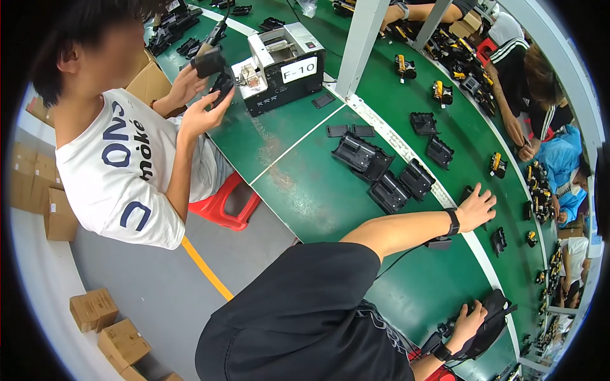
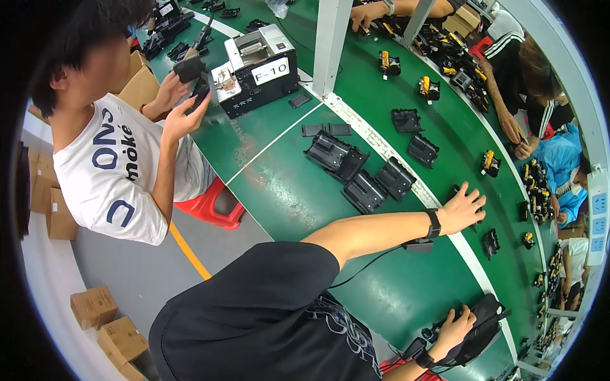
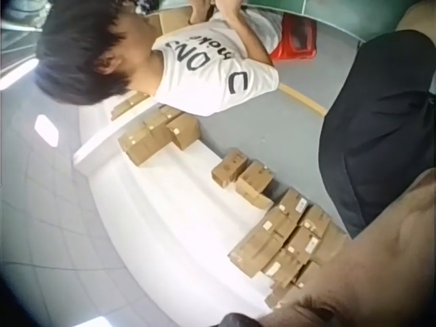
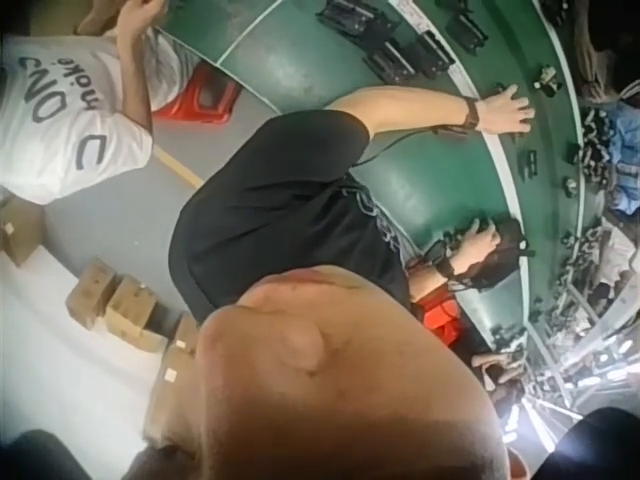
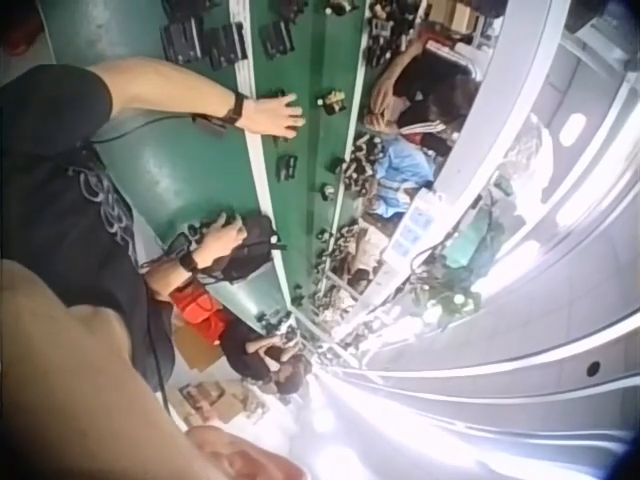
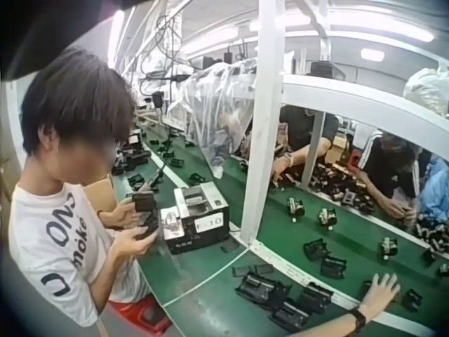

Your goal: The person assembles battery cases by hand, picking up a case and a small black component, pressing the component into the housing, and repeating the process. They occasionally move finished cases aside on the green workbench to reach new ones.

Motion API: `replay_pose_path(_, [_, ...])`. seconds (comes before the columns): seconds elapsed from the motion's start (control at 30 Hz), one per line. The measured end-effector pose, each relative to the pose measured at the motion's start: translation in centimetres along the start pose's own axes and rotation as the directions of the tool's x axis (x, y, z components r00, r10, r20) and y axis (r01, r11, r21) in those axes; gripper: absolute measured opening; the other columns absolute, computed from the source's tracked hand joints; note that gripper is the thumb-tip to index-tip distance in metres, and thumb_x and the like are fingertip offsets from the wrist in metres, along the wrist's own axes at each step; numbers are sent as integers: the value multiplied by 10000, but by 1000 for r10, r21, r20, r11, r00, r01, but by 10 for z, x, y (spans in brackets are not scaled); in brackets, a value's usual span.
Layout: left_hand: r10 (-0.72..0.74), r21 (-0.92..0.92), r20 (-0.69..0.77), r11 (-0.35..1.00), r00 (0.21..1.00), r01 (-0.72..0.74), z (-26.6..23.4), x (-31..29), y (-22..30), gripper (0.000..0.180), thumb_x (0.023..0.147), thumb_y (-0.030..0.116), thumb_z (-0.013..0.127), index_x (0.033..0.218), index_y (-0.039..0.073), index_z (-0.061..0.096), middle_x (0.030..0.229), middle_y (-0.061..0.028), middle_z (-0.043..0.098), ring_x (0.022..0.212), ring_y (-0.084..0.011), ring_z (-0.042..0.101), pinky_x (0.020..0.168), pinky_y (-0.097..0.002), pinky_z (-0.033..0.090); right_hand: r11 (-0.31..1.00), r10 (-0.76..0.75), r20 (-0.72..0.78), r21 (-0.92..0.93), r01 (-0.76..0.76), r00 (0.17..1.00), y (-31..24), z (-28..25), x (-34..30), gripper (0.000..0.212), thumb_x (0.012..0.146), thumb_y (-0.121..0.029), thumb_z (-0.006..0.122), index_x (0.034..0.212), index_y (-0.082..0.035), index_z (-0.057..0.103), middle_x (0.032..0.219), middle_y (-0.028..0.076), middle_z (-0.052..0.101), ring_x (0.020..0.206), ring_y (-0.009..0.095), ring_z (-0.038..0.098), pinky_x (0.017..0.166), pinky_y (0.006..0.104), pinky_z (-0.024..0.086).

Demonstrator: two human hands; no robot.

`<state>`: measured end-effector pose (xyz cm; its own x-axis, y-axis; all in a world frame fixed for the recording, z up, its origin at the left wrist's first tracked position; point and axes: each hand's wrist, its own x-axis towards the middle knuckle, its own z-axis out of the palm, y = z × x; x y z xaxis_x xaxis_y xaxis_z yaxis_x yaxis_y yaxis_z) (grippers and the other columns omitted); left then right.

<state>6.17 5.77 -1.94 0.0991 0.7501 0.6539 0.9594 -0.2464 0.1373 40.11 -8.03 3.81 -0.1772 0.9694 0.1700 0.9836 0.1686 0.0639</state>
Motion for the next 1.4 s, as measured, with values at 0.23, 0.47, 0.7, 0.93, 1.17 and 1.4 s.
replay_pose_path(0.23, [-88,-175,239,976,967,132,-7,41,-10,188,894,222,640,979,119,771,1060,-152,728,1052,-337,676,828,-556,535,993,6,6,122,-7,1000,15,-3,28,186,987,-126,675,1144,-27,672,1058,180,649,972,415,667,819,508,539])
replay_pose_path(0.47, [-24,-254,100,966,995,49,-28,64,-88,244,824,126,825,1035,55,727,1260,-164,630,1201,-382,590,934,-524,529,997,-28,-140,63,37,990,-11,-3,129,173,946,-168,755,1011,-76,624,1009,130,666,961,388,678,799,503,542])
replay_pose_path(0.7, [163,-399,201,914,966,-72,-50,45,-27,265,834,146,851,1042,59,711,1318,-131,630,1296,-374,554,1019,-497,498,986,149,-73,80,-143,986,23,0,128,205,958,-177,753,991,-66,584,952,125,668,933,382,681,771,494,540])
replay_pose_path(0.93, [210,-474,263,878,942,-63,-52,18,-13,235,841,155,855,1017,82,718,1285,-92,646,1301,-339,549,1034,-486,479,946,112,53,302,-123,992,-17,-20,160,233,971,-189,742,1017,-62,552,915,139,654,916,389,675,742,484,530])
replay_pose_path(1.17, [146,-459,208,888,967,-36,-63,-2,-34,231,879,273,836,1037,134,740,1229,-40,655,1314,-304,534,1076,-565,406,932,-202,-7,305,195,979,-66,-10,169,240,946,-173,770,1021,-75,564,982,117,645,896,351,692,728,443,538])
replay_pose_path(1.4, [116,-470,222,883,968,2,-75,-31,-53,255,898,317,827,1082,159,749,1168,2,680,1312,-280,553,1135,-545,344,916,-183,145,385,115,972,-90,-4,168,270,914,-132,813,1047,-54,591,943,77,612,820,239,668,728,386,537])
